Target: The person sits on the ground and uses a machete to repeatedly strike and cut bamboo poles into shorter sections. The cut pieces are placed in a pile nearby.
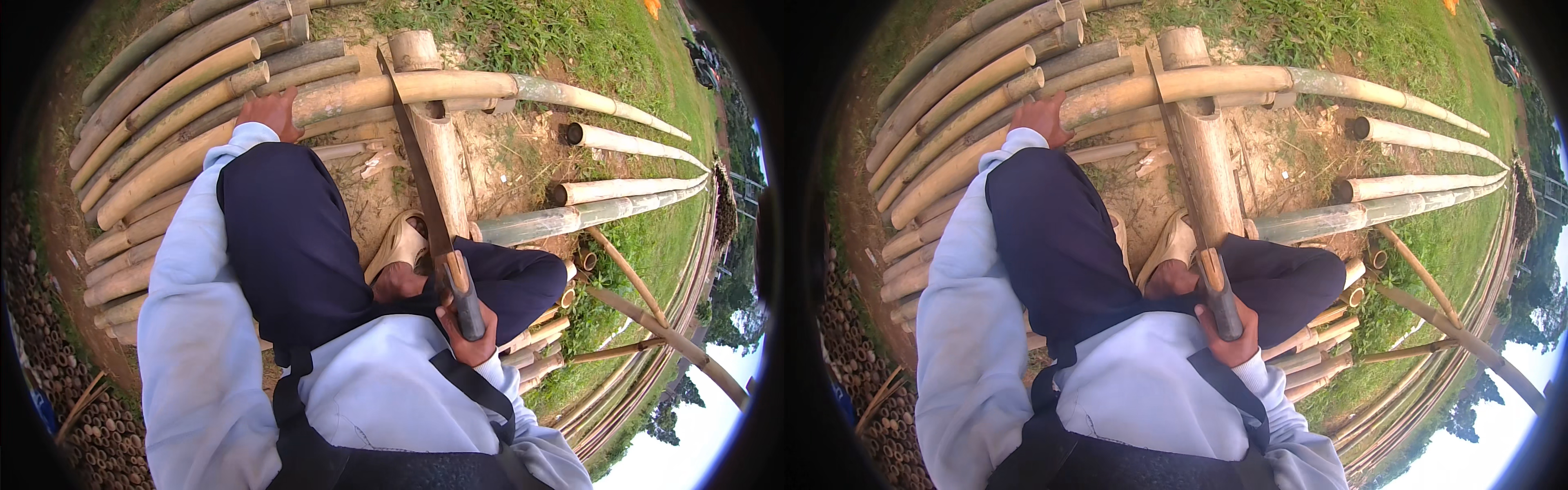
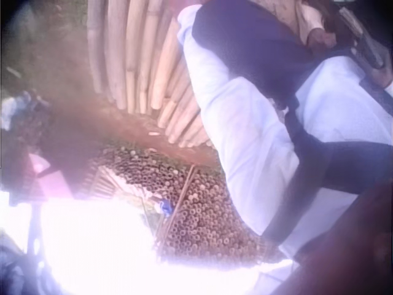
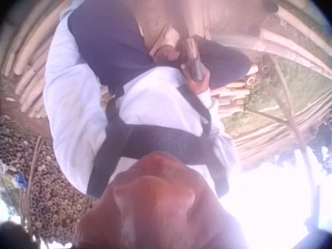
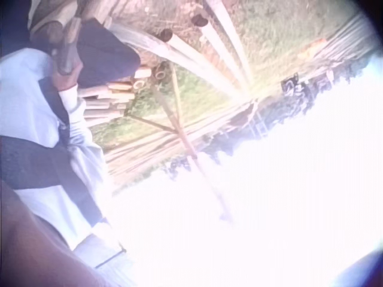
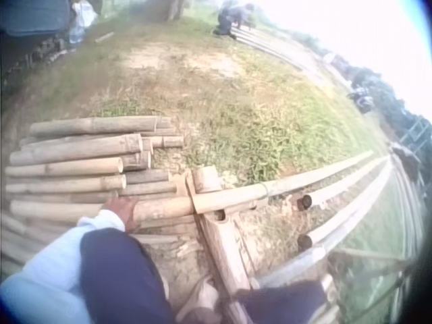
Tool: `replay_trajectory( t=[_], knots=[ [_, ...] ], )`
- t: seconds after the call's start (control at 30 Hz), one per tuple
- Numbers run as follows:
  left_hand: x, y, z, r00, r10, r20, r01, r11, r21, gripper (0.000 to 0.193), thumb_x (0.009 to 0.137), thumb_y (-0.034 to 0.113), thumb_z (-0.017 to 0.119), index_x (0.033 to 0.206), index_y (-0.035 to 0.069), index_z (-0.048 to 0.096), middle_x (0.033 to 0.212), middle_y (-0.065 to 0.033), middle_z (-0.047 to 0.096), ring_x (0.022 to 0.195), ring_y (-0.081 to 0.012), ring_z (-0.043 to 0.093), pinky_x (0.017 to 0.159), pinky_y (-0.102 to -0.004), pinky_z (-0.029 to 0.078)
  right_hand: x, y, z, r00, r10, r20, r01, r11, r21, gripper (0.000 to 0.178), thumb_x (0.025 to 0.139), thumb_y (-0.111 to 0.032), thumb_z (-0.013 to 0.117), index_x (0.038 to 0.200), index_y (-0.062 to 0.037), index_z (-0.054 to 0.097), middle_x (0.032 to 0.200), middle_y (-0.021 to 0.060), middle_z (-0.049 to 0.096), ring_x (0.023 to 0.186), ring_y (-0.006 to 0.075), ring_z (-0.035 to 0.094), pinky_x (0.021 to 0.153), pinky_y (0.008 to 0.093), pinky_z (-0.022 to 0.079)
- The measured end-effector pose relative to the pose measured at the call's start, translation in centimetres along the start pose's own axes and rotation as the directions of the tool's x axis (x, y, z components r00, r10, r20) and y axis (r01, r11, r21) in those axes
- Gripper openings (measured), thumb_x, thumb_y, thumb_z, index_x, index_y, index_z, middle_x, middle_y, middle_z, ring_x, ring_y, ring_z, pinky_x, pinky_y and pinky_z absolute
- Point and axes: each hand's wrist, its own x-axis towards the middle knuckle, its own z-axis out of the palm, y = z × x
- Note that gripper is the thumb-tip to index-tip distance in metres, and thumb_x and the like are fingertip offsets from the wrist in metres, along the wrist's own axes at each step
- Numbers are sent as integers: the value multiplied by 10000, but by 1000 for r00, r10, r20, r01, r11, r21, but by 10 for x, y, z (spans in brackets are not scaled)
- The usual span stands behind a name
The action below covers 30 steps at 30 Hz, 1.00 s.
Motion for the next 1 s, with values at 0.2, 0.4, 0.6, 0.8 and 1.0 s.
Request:
replay_trajectory(
  t=[0.2,0.4,0.6,0.8,1.0],
  knots=[
    [-2,9,-18,1000,11,2,-11,1000,-4,642,783,369,792,1313,96,555,1093,-209,724,1045,-393,701,923,-504,543,70,2,11,997,-1,-76,9,994,109,241,885,-28,727,1110,49,690,887,93,715,855,116,655,786,280,519],
    [14,1,1,1000,22,-7,-22,1000,-10,729,764,400,813,1379,118,540,1122,-218,726,1056,-411,697,928,-518,542,190,-14,47,983,-129,-127,132,991,12,276,841,-124,763,1061,8,661,807,182,669,737,241,651,715,374,510],
    [7,5,-8,1000,-9,-8,10,998,54,764,759,414,820,1397,121,518,1164,-230,711,1080,-408,690,959,-523,530,-27,-7,5,993,-17,-116,29,994,107,355,880,8,685,1235,5,669,931,98,742,889,138,688,823,291,526],
    [9,11,-9,1000,20,-16,-21,1000,-8,745,757,408,820,1374,113,526,1158,-217,714,1080,-406,689,941,-525,541,105,21,29,967,-135,-218,144,989,24,293,837,-122,748,1096,2,691,794,200,669,756,272,688,721,379,521],
    [7,8,-3,1000,-1,0,1,999,-37,795,734,371,844,1422,142,519,1122,-243,716,1087,-396,687,927,-503,540,151,-10,44,981,-121,-150,126,992,26,253,847,-160,766,980,6,630,781,160,632,726,253,587,715,379,495]
  ],
)
